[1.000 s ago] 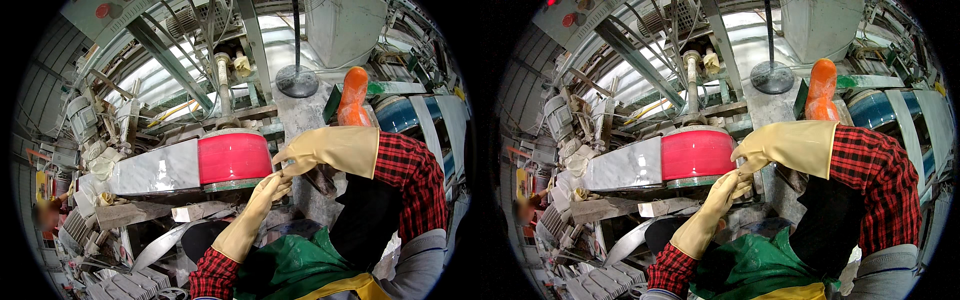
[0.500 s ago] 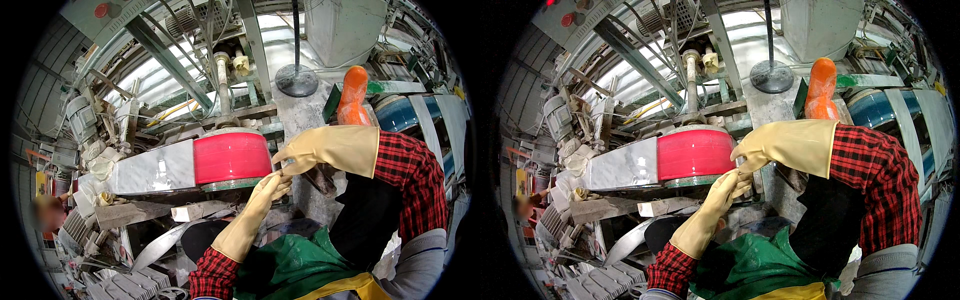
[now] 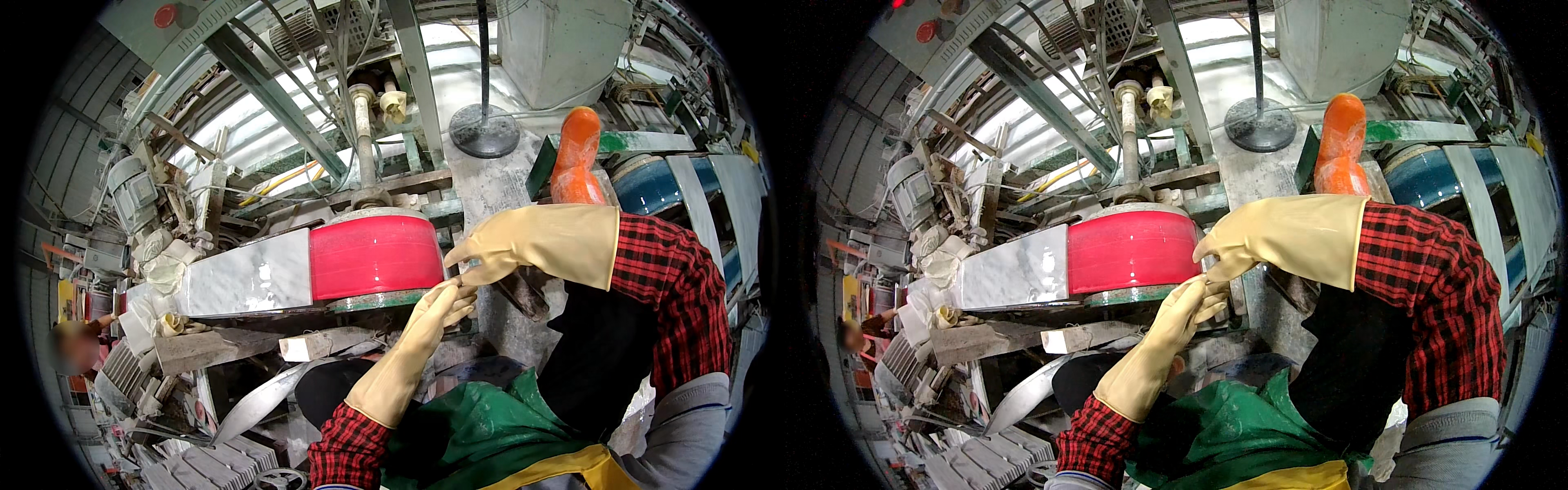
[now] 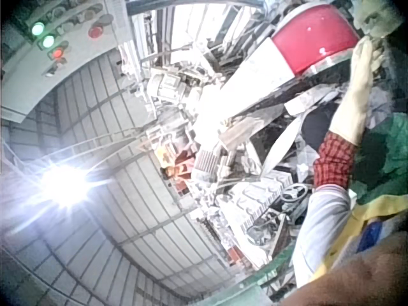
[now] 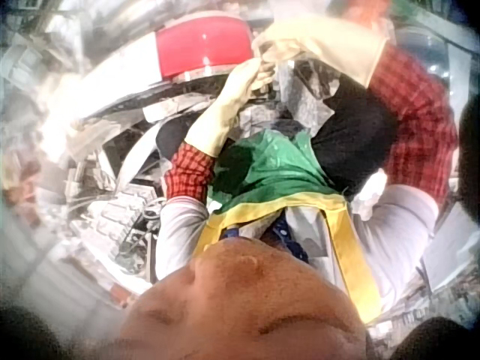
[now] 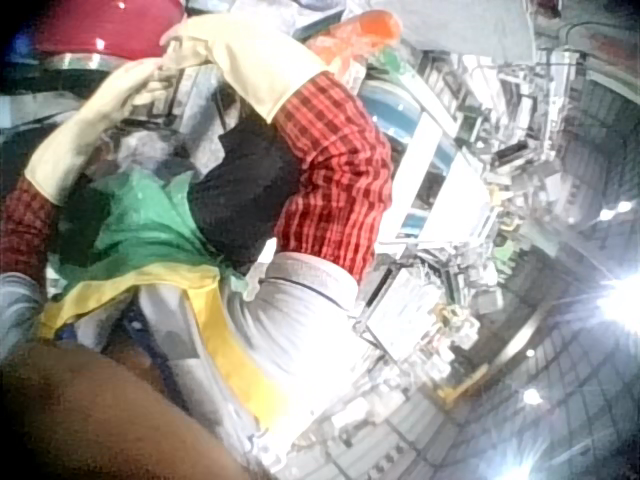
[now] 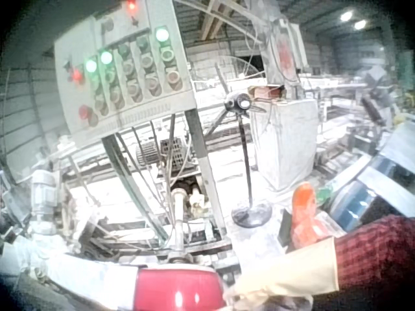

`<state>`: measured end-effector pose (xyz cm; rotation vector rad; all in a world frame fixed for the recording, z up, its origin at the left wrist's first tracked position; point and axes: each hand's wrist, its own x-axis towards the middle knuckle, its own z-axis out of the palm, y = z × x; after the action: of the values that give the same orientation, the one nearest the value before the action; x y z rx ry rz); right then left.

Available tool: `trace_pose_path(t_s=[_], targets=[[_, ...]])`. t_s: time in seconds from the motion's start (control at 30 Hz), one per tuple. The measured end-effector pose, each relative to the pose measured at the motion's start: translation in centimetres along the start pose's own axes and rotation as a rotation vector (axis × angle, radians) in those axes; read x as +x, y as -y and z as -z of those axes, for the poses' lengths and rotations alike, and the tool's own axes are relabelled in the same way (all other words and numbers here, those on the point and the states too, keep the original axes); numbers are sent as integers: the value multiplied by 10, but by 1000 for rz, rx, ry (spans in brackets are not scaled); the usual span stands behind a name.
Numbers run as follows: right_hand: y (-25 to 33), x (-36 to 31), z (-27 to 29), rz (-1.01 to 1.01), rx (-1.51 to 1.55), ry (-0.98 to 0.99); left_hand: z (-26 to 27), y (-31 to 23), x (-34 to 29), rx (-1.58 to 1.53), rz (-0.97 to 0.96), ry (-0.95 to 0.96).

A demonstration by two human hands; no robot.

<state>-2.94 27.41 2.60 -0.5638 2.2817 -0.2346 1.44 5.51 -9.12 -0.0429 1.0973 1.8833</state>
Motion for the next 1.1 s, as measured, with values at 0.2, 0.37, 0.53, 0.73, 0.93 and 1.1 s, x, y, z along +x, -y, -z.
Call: trace_pose_path(t_s=[0.2,0.37,0.53,0.73,0.93,1.1], targets=[[-2,1,1,45,-42,-10,0,0,-1,-15,-14,15],[-3,3,-2,47,8,-5,0,0,0,-12,-3,-7],[-3,-1,1,49,-3,-13,0,1,1,-1,-1,11],[-2,-2,-1,50,-29,-64,0,1,1,23,-3,-3],[-4,1,-1,54,-24,-46,-1,1,1,-2,5,-5],[-9,4,-5,-23,308,20,-4,-2,-2,41,-9,-41]])
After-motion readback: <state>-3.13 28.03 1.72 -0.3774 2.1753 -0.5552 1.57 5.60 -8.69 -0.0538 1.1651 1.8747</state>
